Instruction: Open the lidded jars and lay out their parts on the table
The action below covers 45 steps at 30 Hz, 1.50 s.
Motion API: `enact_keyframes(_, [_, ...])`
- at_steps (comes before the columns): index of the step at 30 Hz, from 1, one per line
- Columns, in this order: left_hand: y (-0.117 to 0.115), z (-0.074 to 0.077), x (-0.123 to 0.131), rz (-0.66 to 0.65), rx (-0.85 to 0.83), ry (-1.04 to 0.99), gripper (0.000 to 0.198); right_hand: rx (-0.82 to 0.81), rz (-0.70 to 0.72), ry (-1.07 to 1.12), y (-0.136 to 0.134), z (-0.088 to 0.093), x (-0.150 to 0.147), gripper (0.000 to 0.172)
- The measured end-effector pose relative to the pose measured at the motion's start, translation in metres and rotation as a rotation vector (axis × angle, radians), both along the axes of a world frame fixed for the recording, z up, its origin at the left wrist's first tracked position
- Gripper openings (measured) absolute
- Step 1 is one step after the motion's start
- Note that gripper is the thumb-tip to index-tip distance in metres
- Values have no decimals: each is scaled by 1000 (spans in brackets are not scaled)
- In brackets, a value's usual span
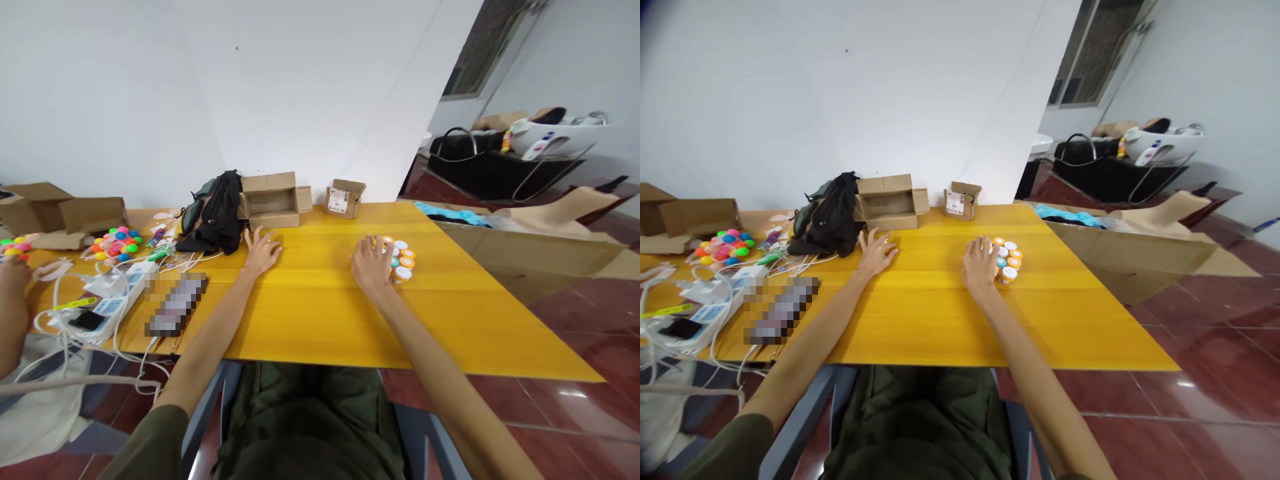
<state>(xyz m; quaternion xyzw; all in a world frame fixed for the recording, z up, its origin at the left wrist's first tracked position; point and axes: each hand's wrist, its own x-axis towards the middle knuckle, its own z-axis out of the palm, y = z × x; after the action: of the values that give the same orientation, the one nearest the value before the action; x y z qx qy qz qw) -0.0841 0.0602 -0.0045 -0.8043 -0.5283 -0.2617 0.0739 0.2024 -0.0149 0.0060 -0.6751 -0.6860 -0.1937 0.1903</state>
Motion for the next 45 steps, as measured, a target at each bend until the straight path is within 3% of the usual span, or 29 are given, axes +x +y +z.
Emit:
enact_keyframes(10, [2, 1, -4, 68, -37, -99, 27, -140, 130, -52, -2, 9, 20, 23])
enact_keyframes(15, [2, 0, -8, 94, -43, -120, 28, -164, 276, 44, -2, 3, -5, 16])
enact_keyframes(25, [-11, 12, -16, 113, -104, 0, 29, -172, 496, 347, 2, -32, -57, 31])
enact_keyframes(31, [-13, 10, -21, 132, -121, 47, 38, -119, 517, 355, 3, -41, -56, 37])
enact_keyframes(38, [-14, 10, -21, 124, -65, -54, 40, -157, 480, 349, -1, -34, -58, 39])
enact_keyframes(45, [-23, 2, -6, 65, -44, 9, 51, -180, 482, 370, -4, -30, -58, 41])
